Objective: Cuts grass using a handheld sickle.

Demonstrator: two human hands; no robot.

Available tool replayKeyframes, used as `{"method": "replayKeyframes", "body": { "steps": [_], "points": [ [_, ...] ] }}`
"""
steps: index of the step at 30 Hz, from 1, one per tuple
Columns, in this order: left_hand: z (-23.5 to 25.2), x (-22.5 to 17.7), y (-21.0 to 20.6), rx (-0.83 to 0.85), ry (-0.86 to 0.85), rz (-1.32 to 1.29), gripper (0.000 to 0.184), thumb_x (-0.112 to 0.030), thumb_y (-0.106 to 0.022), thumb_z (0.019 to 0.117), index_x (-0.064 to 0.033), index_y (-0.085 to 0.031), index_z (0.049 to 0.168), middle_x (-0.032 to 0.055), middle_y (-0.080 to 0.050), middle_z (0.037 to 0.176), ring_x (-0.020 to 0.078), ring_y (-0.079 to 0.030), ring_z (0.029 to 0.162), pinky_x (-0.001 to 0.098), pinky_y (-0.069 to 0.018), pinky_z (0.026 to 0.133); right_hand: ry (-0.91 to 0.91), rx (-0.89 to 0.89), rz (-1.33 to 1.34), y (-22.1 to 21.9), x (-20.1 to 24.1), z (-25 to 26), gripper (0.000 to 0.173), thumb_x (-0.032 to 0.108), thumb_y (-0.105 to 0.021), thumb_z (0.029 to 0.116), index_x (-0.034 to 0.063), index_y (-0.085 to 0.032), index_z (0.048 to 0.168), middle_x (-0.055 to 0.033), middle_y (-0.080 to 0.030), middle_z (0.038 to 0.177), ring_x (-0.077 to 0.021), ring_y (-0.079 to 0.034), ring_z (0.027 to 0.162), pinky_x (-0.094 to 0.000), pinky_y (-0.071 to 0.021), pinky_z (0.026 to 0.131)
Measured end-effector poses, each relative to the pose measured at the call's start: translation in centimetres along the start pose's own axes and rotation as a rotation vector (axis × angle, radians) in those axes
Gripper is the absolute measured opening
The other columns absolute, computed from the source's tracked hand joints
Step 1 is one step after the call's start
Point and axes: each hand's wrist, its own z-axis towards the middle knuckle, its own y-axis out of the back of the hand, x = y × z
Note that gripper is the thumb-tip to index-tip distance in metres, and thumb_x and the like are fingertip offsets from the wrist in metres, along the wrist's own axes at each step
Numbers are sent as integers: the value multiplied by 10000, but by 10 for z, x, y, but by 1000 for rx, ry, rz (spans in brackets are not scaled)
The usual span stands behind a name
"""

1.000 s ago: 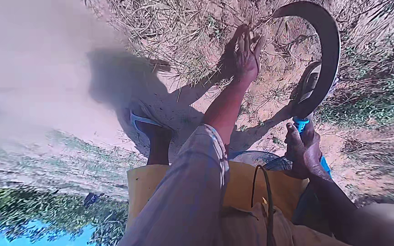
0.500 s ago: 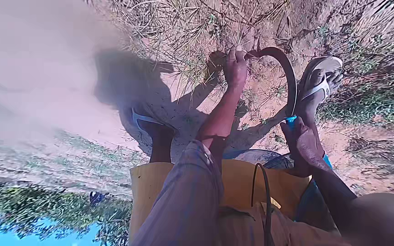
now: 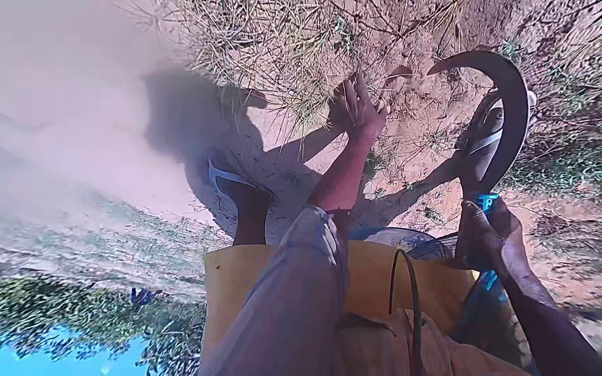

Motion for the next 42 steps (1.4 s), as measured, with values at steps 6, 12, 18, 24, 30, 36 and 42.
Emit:
{"method": "replayKeyframes", "body": {
  "steps": [6, 12, 18, 24, 30, 36, 42],
  "points": [
    [-4, 24, 29, 153, 116, 173, 451, -146, -443, 1062, -3, -494, 1487, 257, -568, 1438, 407, -520, 1375, 616, -369, 1136, 146, 123, -245, -18, 2, 8, 489, 380, -546, 1045, -47, -592, 1279, -197, -673, 853, -329, -664, 724, -542, -528, 695],
    [23, 39, 61, 127, -47, -93, 408, -161, -336, 1116, 72, -577, 1348, 287, -618, 1329, 389, -570, 1307, 547, -411, 1116, 282, 125, -348, -45, 39, 50, 440, 328, -570, 1056, -63, -578, 1257, -287, -663, 888, -485, -668, 836, -649, -491, 738],
    [4, 56, 65, 88, 48, -162, 425, -147, -349, 1118, 70, -509, 1447, 285, -577, 1407, 370, -522, 1371, 512, -366, 1162, 3, 238, -599, -36, 20, 46, 521, 372, -522, 1077, -74, -546, 1346, -349, -671, 1119, -520, -652, 1093, -659, -466, 916],
    [-36, 80, 47, 71, -114, 253, 390, -166, -411, 1089, 63, -566, 1365, 283, -548, 1408, 443, -512, 1349, 580, -425, 1089, 165, 62, -354, -6, -33, 2, 551, 381, -539, 1028, -92, -587, 1307, -307, -694, 966, -479, -685, 877, -652, -500, 776],
    [-20, 7, -8, 123, -271, 315, 902, -505, -718, 909, -85, -334, 1609, 204, -107, 1719, 440, -33, 1584, 695, -144, 1199, 186, 13, -214, -12, -22, 33, 588, 498, -482, 1021, -36, -588, 1244, -165, -663, 828, -286, -672, 686, -528, -550, 661],
    [-67, 61, -35, 467, -407, 517, 346, -17, -540, 996, -28, -659, 1321, 237, -557, 1444, 440, -416, 1427, 598, -302, 1176, 127, 115, -294, -19, -20, 13, 521, 375, -548, 1037, -63, -579, 1318, -271, -689, 938, -435, -683, 825, -629, -516, 765],
    [-148, 137, -20, 830, -429, 473, 700, 36, -651, 898, -13, -411, 1553, 253, -169, 1695, 464, -118, 1571, 724, -126, 1196, 197, 115, -363, -15, -11, 13, 522, 377, -548, 1036, -78, -593, 1289, -313, -689, 948, -506, -679, 886, -677, -486, 777]
  ]
}}
